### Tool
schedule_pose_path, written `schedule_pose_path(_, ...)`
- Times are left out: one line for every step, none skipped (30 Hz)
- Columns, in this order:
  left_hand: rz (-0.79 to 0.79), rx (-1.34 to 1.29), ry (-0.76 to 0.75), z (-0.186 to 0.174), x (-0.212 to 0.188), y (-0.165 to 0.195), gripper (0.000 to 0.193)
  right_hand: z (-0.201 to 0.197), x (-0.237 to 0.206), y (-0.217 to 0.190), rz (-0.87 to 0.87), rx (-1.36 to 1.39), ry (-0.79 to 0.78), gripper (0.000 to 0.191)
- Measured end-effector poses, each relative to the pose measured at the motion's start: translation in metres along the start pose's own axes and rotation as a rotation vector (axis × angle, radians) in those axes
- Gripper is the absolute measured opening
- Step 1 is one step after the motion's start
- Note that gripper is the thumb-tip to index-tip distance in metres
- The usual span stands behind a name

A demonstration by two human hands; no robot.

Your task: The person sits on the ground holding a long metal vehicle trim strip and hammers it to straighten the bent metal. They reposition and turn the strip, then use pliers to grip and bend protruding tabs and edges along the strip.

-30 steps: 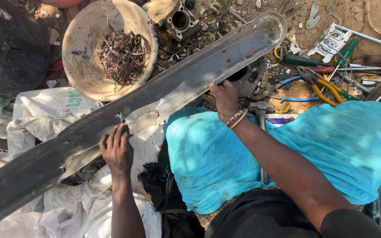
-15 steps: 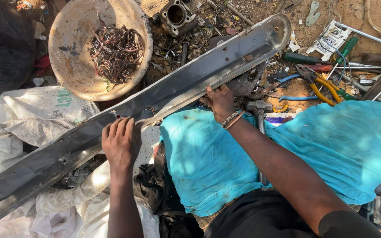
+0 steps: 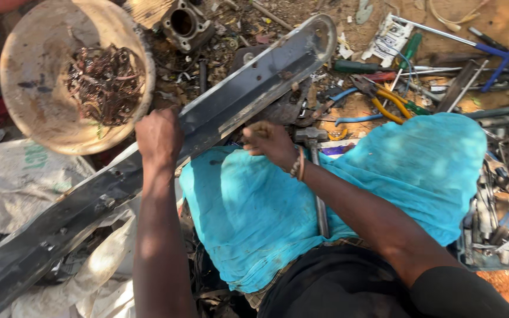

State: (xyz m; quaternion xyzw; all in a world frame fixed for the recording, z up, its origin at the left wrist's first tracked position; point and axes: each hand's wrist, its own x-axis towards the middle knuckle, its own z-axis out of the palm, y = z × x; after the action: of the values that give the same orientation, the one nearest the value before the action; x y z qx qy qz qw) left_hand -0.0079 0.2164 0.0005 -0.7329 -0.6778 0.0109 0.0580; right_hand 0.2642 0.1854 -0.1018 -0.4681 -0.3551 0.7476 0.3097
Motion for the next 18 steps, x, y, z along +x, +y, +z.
schedule_pose_path(-0.027, 0.009, -0.033, 0.002, -0.001, 0.002, 0.009, -0.024, -0.009, -0.004, -0.204, -0.232, -0.008, 0.029)
schedule_pose_path(-0.058, 0.019, -0.07, 0.002, -0.002, 0.003, 0.01, -0.052, -0.019, -0.012, -0.401, -0.467, -0.019, 0.029)
schedule_pose_path(-0.054, 0.017, -0.057, 0.003, -0.003, 0.005, 0.011, -0.082, -0.026, -0.022, -0.289, -0.685, 0.141, 0.024)
schedule_pose_path(-0.057, 0.019, -0.041, 0.002, -0.004, 0.005, 0.013, -0.116, -0.029, -0.036, -0.172, -0.899, 0.294, 0.021)
schedule_pose_path(-0.064, 0.028, -0.018, 0.0, -0.004, 0.006, 0.015, -0.151, -0.032, -0.05, -0.437, -1.011, 0.357, 0.024)
schedule_pose_path(-0.062, 0.026, -0.01, -0.001, -0.004, 0.007, 0.016, -0.186, -0.033, -0.064, -0.311, -1.255, 0.334, 0.025)
schedule_pose_path(-0.055, 0.02, -0.008, -0.003, -0.004, 0.009, 0.017, -0.218, -0.035, -0.074, -0.166, -1.494, 0.31, 0.029)
schedule_pose_path(-0.049, 0.01, -0.004, -0.004, -0.003, 0.012, 0.018, -0.244, -0.035, -0.08, -0.002, -1.629, 0.346, 0.031)
schedule_pose_path(-0.048, -0.017, -0.005, -0.005, -0.002, 0.016, 0.017, -0.266, -0.036, -0.083, 0.165, -1.758, 0.381, 0.036)
schedule_pose_path(-0.053, -0.042, -0.004, -0.006, -0.002, 0.019, 0.016, -0.281, -0.038, -0.079, 0.148, -1.751, 0.363, 0.038)
schedule_pose_path(-0.063, -0.065, -0.004, -0.007, -0.002, 0.023, 0.015, -0.291, -0.04, -0.073, 0.128, -1.746, 0.34, 0.04)
schedule_pose_path(-0.054, -0.059, -0.012, -0.008, -0.003, 0.026, 0.014, -0.297, -0.041, -0.067, 0.103, -1.742, 0.31, 0.042)
schedule_pose_path(-0.052, -0.048, -0.022, -0.009, -0.004, 0.03, 0.013, -0.301, -0.042, -0.061, 0.09, -1.756, 0.3, 0.041)
schedule_pose_path(-0.056, -0.034, -0.036, -0.01, -0.007, 0.032, 0.012, -0.303, -0.042, -0.055, 0.076, -1.77, 0.283, 0.042)
schedule_pose_path(-0.073, -0.009, -0.02, -0.01, -0.009, 0.036, 0.007, -0.304, -0.043, -0.051, 0.068, -1.782, 0.262, 0.045)
schedule_pose_path(-0.085, 0.014, -0.006, -0.012, -0.011, 0.039, 0.007, -0.306, -0.044, -0.048, 0.101, -1.742, 0.267, 0.044)
schedule_pose_path(-0.089, -0.017, 0.003, -0.014, -0.015, 0.041, 0.008, -0.308, -0.046, -0.048, 0.137, -1.701, 0.276, 0.043)
schedule_pose_path(-0.09, -0.052, 0.021, -0.014, -0.016, 0.045, 0.011, -0.308, -0.048, -0.05, 0.169, -1.664, 0.294, 0.043)
